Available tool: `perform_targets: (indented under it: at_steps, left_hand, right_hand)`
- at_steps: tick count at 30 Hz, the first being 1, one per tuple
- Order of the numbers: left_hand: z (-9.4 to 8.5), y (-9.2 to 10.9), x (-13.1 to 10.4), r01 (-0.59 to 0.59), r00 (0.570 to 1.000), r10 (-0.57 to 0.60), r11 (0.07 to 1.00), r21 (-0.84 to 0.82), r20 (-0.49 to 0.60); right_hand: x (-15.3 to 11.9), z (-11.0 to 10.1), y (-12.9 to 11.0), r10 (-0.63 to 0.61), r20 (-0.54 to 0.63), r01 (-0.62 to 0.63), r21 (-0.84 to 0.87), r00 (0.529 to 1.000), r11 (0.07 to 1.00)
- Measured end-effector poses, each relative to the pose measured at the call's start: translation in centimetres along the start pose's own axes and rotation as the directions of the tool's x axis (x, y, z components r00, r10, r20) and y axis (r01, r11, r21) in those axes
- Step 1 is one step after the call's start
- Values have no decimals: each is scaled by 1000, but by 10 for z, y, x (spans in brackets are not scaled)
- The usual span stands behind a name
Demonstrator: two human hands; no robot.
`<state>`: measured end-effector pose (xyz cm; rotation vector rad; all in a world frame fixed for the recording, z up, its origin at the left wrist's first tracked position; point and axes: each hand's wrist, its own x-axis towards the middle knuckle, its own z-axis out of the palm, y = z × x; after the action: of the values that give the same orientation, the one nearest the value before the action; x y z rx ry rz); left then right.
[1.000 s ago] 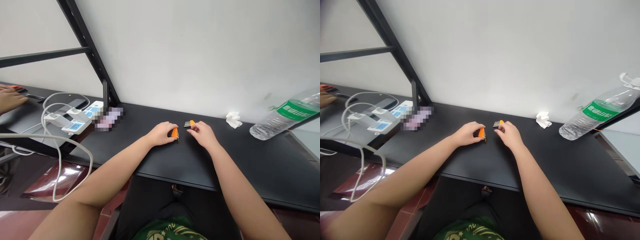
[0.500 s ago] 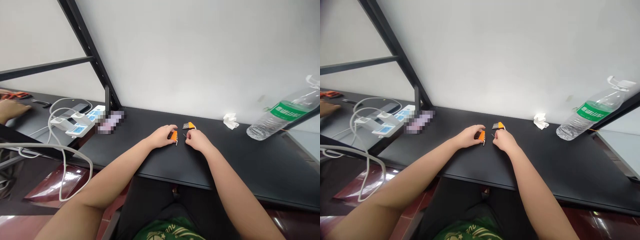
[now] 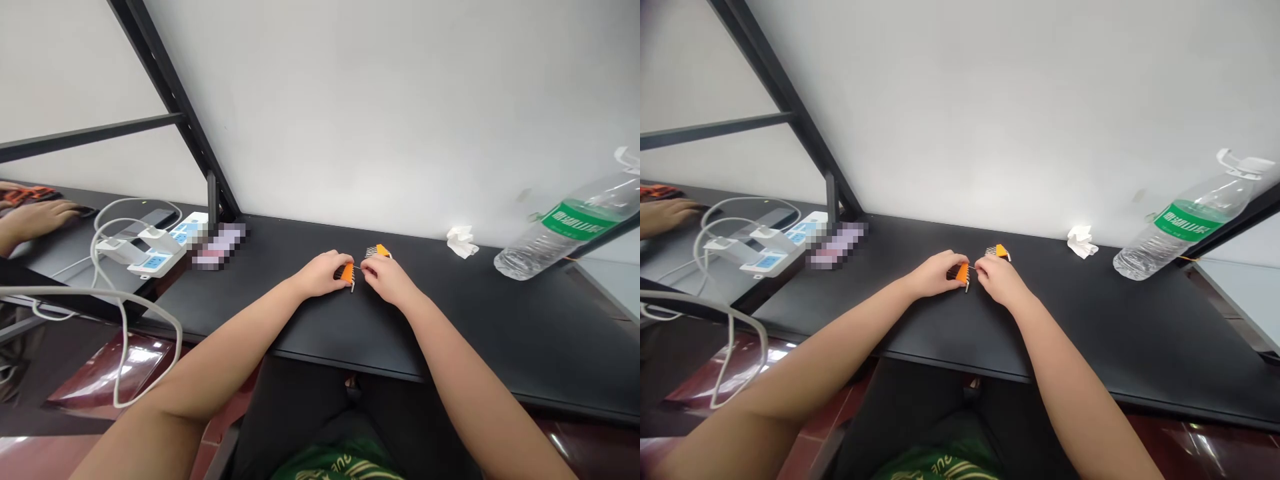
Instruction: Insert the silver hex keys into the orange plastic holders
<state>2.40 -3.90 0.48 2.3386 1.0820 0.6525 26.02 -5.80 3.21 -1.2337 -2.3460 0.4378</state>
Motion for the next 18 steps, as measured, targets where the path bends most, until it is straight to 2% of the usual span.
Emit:
perform_targets:
  at_steps: [3,5,7,9,11,13,15,18]
  left_hand:
    - [-1,3,-2,-31,1000,31,996,-81,3]
    - [-3,8,-3,-75,997,72,989,-129,-22]
    - [-4,14,-4,-112,992,103,981,-157,-66]
    - [-5,20,-5,-144,986,126,973,-181,-106]
    - [-6,25,-6,-172,980,148,965,-198,-130]
    - [-6,28,-6,-184,976,155,962,-202,-150]
    - [-6,27,-6,-179,973,145,965,-193,-179]
    - [-6,22,-5,-136,971,89,969,-208,-222]
  right_hand:
    - [0,-3,-7,-8,-63,17,157,998,987]
    - [1,-3,-12,97,-50,-71,380,994,922]
    - [2,-1,-15,223,35,-196,625,974,756]
    - [4,3,-16,285,127,-271,790,950,551]
    - [5,7,-15,315,192,-314,859,930,404]
    - [5,10,-15,325,274,-378,868,905,322]
    - [5,12,-16,328,333,-430,854,884,292]
    - [3,12,-18,323,324,-421,855,889,302]
